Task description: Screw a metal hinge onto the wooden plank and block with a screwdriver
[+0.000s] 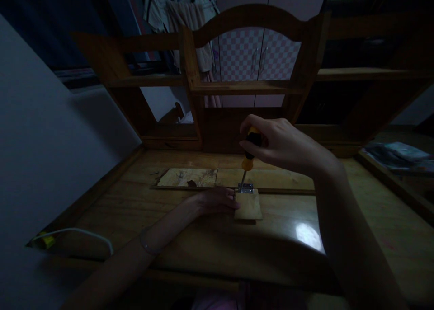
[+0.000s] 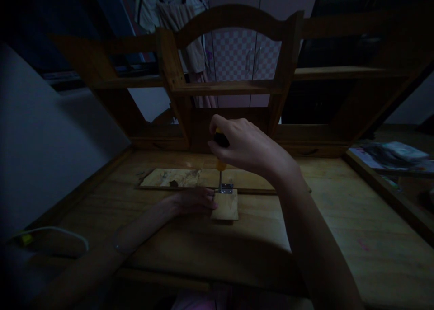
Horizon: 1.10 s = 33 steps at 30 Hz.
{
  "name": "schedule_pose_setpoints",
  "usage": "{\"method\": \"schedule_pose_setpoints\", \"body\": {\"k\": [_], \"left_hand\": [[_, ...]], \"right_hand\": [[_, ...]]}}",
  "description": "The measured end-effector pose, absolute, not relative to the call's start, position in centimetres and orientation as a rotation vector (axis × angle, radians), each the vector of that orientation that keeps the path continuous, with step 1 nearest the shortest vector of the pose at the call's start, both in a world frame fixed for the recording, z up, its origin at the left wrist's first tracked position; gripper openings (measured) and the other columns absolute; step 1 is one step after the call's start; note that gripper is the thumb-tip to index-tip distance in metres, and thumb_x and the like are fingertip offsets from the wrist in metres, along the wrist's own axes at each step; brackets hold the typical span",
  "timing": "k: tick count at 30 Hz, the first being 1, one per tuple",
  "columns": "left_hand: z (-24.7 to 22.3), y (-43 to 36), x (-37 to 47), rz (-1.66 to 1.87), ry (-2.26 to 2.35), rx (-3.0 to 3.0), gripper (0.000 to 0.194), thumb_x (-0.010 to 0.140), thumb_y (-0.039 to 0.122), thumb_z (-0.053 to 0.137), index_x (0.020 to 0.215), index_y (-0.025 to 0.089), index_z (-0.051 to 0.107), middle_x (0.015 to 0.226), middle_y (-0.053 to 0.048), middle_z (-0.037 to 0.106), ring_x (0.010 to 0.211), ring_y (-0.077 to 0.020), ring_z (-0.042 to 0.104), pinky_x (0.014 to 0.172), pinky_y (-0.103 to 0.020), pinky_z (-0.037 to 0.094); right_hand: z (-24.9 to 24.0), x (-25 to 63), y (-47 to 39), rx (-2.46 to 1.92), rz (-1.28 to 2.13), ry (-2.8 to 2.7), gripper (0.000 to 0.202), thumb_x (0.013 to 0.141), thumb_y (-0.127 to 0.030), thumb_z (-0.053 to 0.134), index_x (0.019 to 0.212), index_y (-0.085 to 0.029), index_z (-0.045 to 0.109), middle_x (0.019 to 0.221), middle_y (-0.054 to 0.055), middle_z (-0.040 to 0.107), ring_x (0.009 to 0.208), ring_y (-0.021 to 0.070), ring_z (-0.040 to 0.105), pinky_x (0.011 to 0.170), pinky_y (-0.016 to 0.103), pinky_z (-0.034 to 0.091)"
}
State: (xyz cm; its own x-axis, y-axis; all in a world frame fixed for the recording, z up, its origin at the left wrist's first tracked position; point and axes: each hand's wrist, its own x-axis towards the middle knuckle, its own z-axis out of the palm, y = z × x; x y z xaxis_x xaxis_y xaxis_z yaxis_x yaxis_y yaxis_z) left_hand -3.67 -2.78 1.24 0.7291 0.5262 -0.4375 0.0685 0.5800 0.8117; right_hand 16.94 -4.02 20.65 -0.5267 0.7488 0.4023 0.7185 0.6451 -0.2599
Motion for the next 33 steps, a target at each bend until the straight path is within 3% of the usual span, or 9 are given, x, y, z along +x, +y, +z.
{"method": "schedule_pose_setpoints", "body": {"k": [12, 22, 28, 33], "left_hand": [[2.1, -3.1, -3.7, 0.296, 0.710, 0.987, 0.040, 0.067, 0.025, 0.088, 0.101, 0.013, 0.071, 0.106, -0.008, 0.073, 0.098, -0.0169, 0.069, 0.094, -0.028, 0.051], [1.4, -2.8, -3.9, 0.281, 0.695, 0.991, 0.044, 0.066, 0.027, 0.089, 0.103, 0.013, 0.071, 0.110, -0.009, 0.072, 0.099, -0.0176, 0.069, 0.093, -0.027, 0.051], [2.3, -3.0, -3.8, 0.273, 0.695, 0.985, 0.040, 0.066, 0.027, 0.089, 0.100, 0.014, 0.071, 0.102, -0.007, 0.074, 0.100, -0.0184, 0.069, 0.095, -0.029, 0.051], [2.0, -3.1, -3.7, 0.283, 0.680, 0.983, 0.042, 0.067, 0.027, 0.088, 0.102, 0.013, 0.070, 0.105, -0.007, 0.073, 0.095, -0.0165, 0.068, 0.094, -0.028, 0.050]], "right_hand": [[21.1, 16.8, -4.6, -1.112, 0.135, -2.416, 0.028, 0.086, -0.028, 0.055, 0.111, -0.019, 0.060, 0.090, 0.004, 0.065, 0.077, 0.0172, 0.057, 0.069, 0.029, 0.039], [20.5, 16.1, -4.4, -1.219, -0.055, -2.380, 0.026, 0.091, -0.043, 0.053, 0.104, -0.022, 0.059, 0.077, 0.003, 0.063, 0.066, 0.0169, 0.055, 0.063, 0.029, 0.036], [21.1, 16.2, -4.9, -1.119, 0.068, -2.421, 0.026, 0.086, -0.028, 0.053, 0.109, -0.020, 0.061, 0.095, 0.005, 0.067, 0.083, 0.0195, 0.060, 0.072, 0.029, 0.039], [21.1, 16.0, -4.9, -1.085, 0.109, -2.440, 0.020, 0.088, -0.030, 0.052, 0.103, -0.020, 0.061, 0.085, 0.003, 0.066, 0.071, 0.0163, 0.057, 0.068, 0.028, 0.038]]}}
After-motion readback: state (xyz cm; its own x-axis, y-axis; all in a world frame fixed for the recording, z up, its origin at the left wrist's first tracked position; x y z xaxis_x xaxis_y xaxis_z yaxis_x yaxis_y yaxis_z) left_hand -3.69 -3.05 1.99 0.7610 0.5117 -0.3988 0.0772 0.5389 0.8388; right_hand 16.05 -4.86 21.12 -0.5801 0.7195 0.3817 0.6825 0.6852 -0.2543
